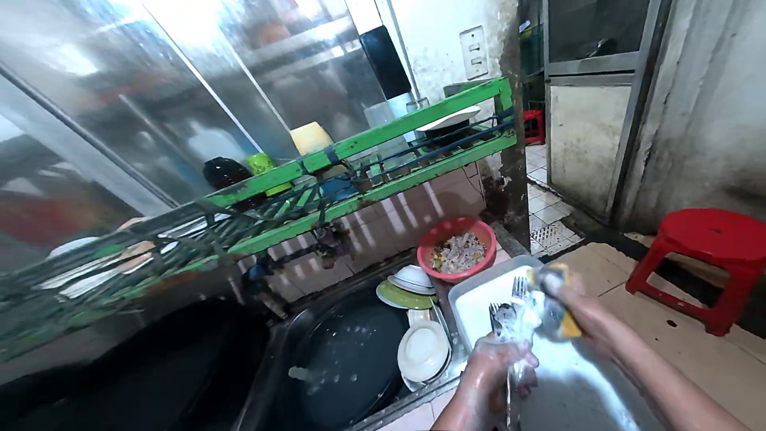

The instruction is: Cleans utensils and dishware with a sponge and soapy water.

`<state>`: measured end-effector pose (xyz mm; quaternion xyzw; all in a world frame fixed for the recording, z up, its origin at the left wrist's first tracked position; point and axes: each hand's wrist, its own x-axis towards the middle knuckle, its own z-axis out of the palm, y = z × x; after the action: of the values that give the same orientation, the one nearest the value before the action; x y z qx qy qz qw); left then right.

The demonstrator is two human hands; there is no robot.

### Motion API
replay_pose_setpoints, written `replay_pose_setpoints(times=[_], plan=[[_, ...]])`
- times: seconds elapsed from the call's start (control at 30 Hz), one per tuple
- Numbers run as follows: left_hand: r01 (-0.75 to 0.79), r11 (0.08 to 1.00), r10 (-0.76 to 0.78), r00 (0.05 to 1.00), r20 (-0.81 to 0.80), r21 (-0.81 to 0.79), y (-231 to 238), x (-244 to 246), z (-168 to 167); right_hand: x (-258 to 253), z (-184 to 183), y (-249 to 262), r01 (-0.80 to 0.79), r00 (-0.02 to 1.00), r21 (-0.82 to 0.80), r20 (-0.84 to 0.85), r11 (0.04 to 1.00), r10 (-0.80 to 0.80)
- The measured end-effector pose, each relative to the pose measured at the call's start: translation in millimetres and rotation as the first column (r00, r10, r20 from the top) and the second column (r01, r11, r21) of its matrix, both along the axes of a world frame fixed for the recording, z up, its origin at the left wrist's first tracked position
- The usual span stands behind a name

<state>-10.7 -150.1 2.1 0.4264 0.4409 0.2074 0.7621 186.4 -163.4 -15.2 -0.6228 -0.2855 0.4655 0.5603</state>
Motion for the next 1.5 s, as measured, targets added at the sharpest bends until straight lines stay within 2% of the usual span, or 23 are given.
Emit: replay_pose_setpoints(times=[0.07, 0.1, 0.2, 0.3, 0.37, 0.47, 0.57, 0.63, 0.7, 0.77, 0.83, 0.9, 0.97, 1.07, 1.13, 1.17, 1.2, 1.23, 1.27, 1.33, 1.37, 1.47, 1.5], plan=[[0.103, 0.994, -0.101, 0.994, 0.038, -0.046, 0, -3, 1, -12, 0, -5, -0.157, 0.985, -0.059, 0.063, 0.986, 0.16], [0.128, 0.99, -0.125, 0.991, 0.045, -0.067, 0, -5, 1, -13, 2, -4, -0.149, 0.98, -0.068, 0.123, 0.986, 0.157], [0.118, 0.992, -0.118, 0.993, -0.001, -0.044, -1, -12, 0, 2, 9, 1, 0.056, 0.976, 0.019, 0.21, 0.998, -0.059], [0.014, 1.0, -0.014, 0.999, -0.047, 0.015, -2, -4, 3, 7, 7, 5, 0.203, 0.977, 0.052, 0.052, 0.978, -0.206], [-0.023, 0.998, 0.03, 0.991, -0.129, 0.061, 3, 6, 8, -17, 6, 1, 0.133, 0.991, -0.024, -0.016, 0.991, -0.133], [0.008, 0.998, 0.008, 0.974, -0.227, 0.066, 8, 9, 15, -40, 4, -2, -0.03, 0.999, 0.022, 0.045, 0.999, 0.029], [-0.004, 0.992, 0.02, 0.991, -0.133, 0.125, 11, -1, 5, -12, 15, 0, -0.073, 0.985, -0.098, 0.148, 0.993, 0.087], [-0.042, 0.974, 0.035, 0.999, 0.035, 0.222, 20, -10, -3, 9, 30, -6, -0.291, 0.913, -0.268, 0.21, 0.918, 0.351], [-0.007, 0.962, -0.027, 0.992, 0.121, 0.274, 25, -11, -6, 10, 35, -12, -0.529, 0.737, -0.394, 0.226, 0.751, 0.637], [0.107, 0.956, -0.114, 0.993, 0.009, 0.275, 24, -2, -5, -8, 34, -15, -0.622, 0.582, -0.496, 0.225, 0.606, 0.782], [0.296, 0.93, -0.253, 0.946, -0.204, 0.22, 26, 10, 0, -24, 28, -15, -0.613, 0.517, -0.599, 0.189, 0.515, 0.835], [0.353, 0.912, -0.322, 0.931, -0.171, 0.207, 31, 16, 2, -34, 13, -17, -0.648, 0.484, -0.575, 0.194, 0.499, 0.853], [0.259, 0.951, -0.267, 0.963, 0.027, 0.167, 36, 20, -1, -37, 6, -21, -0.699, 0.438, -0.561, 0.153, 0.443, 0.886], [-0.005, 1.0, 0.009, 0.972, 0.236, -0.017, 51, 25, -3, -28, -10, -33, -0.703, 0.367, -0.576, 0.209, 0.417, 0.907], [-0.065, 0.997, 0.06, 0.988, 0.144, 0.034, 61, 26, -2, -14, -9, -40, -0.662, 0.39, -0.552, 0.322, 0.506, 0.862], [-0.03, 0.988, 0.031, 1.0, -0.003, 0.154, 62, 27, -1, -6, -4, -44, -0.608, 0.48, -0.503, 0.384, 0.614, 0.789], [0.059, 0.95, 0.004, 0.98, -0.198, 0.307, 61, 29, 2, 1, 3, -47, -0.525, 0.635, -0.398, 0.406, 0.753, 0.657], [0.172, 0.888, -0.01, 0.934, -0.357, 0.426, 56, 32, 7, 4, 11, -51, -0.39, 0.829, -0.244, 0.326, 0.888, 0.453], [0.284, 0.808, -0.024, 0.891, -0.453, 0.516, 50, 36, 9, 3, 21, -53, -0.243, 0.945, -0.11, 0.196, 0.964, 0.261], [0.454, 0.64, -0.009, 0.811, -0.585, 0.62, 40, 48, 0, -8, 38, -51, -0.049, 0.999, 0.072, 0.002, 0.996, 0.049], [0.484, 0.602, 0.025, 0.783, -0.621, 0.635, 33, 54, -5, -13, 40, -49, 0.009, 1.0, 0.123, -0.01, 0.992, -0.007], [0.585, 0.562, -0.011, 0.713, -0.701, 0.585, 22, 63, 0, -14, 23, -37, 0.215, 0.976, 0.161, -0.009, 0.963, -0.217], [0.591, 0.598, -0.077, 0.715, -0.695, 0.541, 23, 63, 6, -10, 17, -34, 0.282, 0.959, 0.161, -0.081, 0.946, -0.272]])
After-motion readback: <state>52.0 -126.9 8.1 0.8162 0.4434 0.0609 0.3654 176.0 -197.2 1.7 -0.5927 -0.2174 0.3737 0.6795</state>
